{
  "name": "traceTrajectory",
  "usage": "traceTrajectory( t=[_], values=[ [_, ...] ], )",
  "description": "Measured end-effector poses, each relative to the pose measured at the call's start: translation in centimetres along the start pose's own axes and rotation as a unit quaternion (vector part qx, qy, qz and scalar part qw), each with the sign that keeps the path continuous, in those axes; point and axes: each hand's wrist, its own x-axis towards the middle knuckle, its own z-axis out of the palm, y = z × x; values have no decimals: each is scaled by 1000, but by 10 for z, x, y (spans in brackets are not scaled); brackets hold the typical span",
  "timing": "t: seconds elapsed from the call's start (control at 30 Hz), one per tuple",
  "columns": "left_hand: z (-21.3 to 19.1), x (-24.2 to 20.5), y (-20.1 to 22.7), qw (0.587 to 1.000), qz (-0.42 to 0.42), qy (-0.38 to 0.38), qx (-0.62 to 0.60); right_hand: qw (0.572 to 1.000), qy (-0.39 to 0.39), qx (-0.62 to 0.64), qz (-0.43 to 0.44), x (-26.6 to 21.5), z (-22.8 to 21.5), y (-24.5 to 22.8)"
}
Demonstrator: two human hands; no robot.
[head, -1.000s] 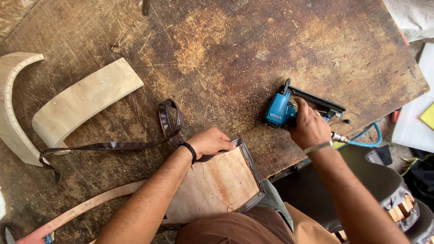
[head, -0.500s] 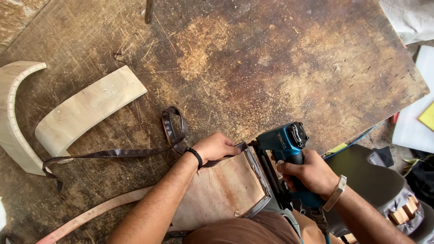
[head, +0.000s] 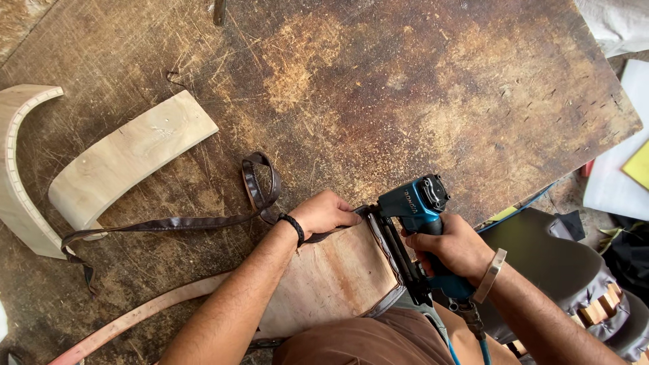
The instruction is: The person attaches a dark webbing strap to a wooden chair frame using a pneumatic staple gun. They position the strap along the edges of the seat and backrest, then staple it in place.
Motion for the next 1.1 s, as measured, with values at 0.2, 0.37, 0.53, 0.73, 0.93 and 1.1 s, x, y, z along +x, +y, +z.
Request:
traceTrajectory(
  t=[0.2,0.37,0.53,0.73,0.93,1.1],
  values=[
    [-6,-3,4,1000,14,-6,4,999,21,30,-10,-5,-2,0],
    [-11,-15,9,989,-24,86,121,999,38,14,0,-10,-2,7],
    [-22,-40,14,971,-59,108,203,999,16,48,2,-6,18,23],
    [-20,-65,30,961,-66,122,241,998,19,-41,-33,2,52,33],
    [-19,-74,18,917,-6,136,376,990,78,-116,-25,0,67,38],
    [-4,-74,-25,916,79,179,351,990,89,-106,-16,-1,72,39]
  ],
)
